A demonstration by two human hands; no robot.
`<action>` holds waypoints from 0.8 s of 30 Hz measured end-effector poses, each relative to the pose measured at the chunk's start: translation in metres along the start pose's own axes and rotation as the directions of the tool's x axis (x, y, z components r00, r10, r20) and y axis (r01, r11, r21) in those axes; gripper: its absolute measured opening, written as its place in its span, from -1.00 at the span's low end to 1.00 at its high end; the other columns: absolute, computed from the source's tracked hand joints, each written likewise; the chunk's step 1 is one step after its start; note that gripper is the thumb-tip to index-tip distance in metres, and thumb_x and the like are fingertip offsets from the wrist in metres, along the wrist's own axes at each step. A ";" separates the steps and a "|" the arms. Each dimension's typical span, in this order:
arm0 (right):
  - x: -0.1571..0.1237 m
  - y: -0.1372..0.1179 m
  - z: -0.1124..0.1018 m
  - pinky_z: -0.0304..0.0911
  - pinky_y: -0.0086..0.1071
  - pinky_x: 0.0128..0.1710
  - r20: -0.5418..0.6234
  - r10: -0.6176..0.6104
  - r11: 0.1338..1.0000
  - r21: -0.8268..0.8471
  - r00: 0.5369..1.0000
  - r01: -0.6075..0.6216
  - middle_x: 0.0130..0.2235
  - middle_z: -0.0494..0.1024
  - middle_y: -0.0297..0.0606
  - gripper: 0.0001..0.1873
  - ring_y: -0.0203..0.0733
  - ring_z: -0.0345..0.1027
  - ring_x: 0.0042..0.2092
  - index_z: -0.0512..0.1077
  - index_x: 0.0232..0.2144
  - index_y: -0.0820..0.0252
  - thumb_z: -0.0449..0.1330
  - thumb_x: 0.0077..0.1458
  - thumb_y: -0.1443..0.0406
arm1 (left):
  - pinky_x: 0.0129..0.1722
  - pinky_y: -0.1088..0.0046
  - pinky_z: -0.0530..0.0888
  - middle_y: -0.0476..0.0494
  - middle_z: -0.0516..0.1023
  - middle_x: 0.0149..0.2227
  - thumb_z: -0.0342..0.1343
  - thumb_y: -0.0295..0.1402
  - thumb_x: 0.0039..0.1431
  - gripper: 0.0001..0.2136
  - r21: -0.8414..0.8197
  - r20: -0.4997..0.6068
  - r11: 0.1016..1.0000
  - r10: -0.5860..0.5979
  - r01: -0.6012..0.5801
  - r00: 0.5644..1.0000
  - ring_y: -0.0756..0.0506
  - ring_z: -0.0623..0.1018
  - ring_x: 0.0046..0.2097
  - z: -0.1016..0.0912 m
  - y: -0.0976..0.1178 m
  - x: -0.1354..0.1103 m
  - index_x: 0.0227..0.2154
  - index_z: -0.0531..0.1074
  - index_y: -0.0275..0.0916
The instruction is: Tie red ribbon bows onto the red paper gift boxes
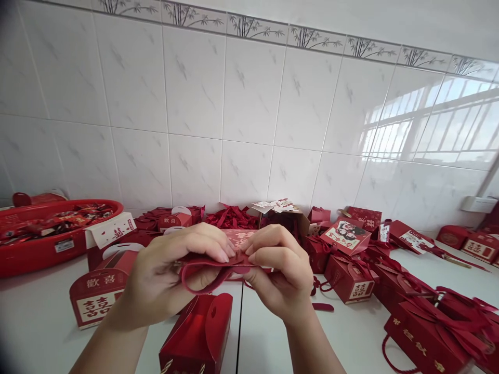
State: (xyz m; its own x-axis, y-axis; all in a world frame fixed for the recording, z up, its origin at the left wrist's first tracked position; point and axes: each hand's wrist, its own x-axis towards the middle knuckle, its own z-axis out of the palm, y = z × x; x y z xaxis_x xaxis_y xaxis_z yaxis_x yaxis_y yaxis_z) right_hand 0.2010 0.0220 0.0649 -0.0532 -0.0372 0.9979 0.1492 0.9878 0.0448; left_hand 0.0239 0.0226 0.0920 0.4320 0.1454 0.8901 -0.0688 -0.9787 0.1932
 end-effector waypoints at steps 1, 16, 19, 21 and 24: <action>0.001 -0.003 -0.001 0.36 -0.24 -0.42 -0.003 0.026 0.999 -0.031 1.000 -0.026 -0.41 0.39 -0.29 -0.79 -0.20 0.34 -0.36 0.40 -0.32 0.17 0.25 -0.05 0.49 | -0.20 0.38 0.52 -0.11 0.55 -0.33 0.08 -0.67 0.05 -0.76 0.023 -0.017 1.000 0.015 -0.014 1.000 -0.06 0.54 -0.23 0.001 0.000 0.000 -0.28 0.43 -0.22; 0.009 -0.022 -0.006 0.36 -0.34 -0.32 0.139 0.268 0.903 -0.380 0.953 -0.199 -0.25 0.39 -0.23 -0.75 -0.21 0.35 -0.20 0.48 -0.24 0.13 0.19 0.02 0.49 | -0.14 0.35 0.43 -0.06 0.54 -0.33 0.01 -0.70 0.04 -0.73 0.244 0.008 0.967 0.073 -0.072 0.997 -0.06 0.51 -0.20 -0.001 -0.005 -0.002 -0.29 0.39 -0.21; 0.008 -0.019 -0.006 0.35 -0.30 -0.33 0.097 0.263 0.895 -0.397 0.960 -0.205 -0.27 0.40 -0.24 -0.79 -0.19 0.34 -0.21 0.48 -0.29 0.12 0.23 0.00 0.47 | -0.17 0.37 0.45 -0.06 0.55 -0.34 -0.01 -0.68 0.07 -0.74 0.258 -0.001 0.964 0.062 -0.059 0.998 -0.05 0.51 -0.22 -0.001 -0.007 -0.002 -0.29 0.39 -0.19; 0.007 -0.016 -0.005 0.33 -0.28 -0.35 0.069 0.242 0.886 -0.422 0.968 -0.191 -0.30 0.41 -0.26 -0.82 -0.18 0.34 -0.24 0.48 -0.34 0.11 0.26 -0.02 0.46 | -0.18 0.37 0.46 -0.06 0.55 -0.34 -0.01 -0.67 0.07 -0.75 0.272 -0.008 0.961 0.058 -0.054 0.998 -0.05 0.52 -0.23 -0.001 -0.009 -0.002 -0.29 0.40 -0.19; 0.006 -0.013 -0.001 0.29 -0.29 -0.39 0.041 0.190 0.878 -0.453 0.981 -0.151 -0.36 0.41 -0.30 -0.85 -0.21 0.33 -0.29 0.46 -0.41 0.13 0.28 -0.04 0.46 | -0.15 0.36 0.47 -0.06 0.55 -0.34 0.01 -0.69 0.03 -0.74 0.289 -0.015 0.956 0.058 -0.051 0.998 -0.06 0.52 -0.20 -0.001 -0.011 -0.004 -0.30 0.39 -0.20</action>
State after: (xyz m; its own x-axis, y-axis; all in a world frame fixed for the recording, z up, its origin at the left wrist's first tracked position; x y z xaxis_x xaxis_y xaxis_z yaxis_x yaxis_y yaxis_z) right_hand 0.2002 0.0087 0.0703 -0.0646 0.1574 0.9854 0.5867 0.8048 -0.0901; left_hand 0.0224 0.0326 0.0869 0.4136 0.0904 0.9060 0.1718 -0.9849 0.0198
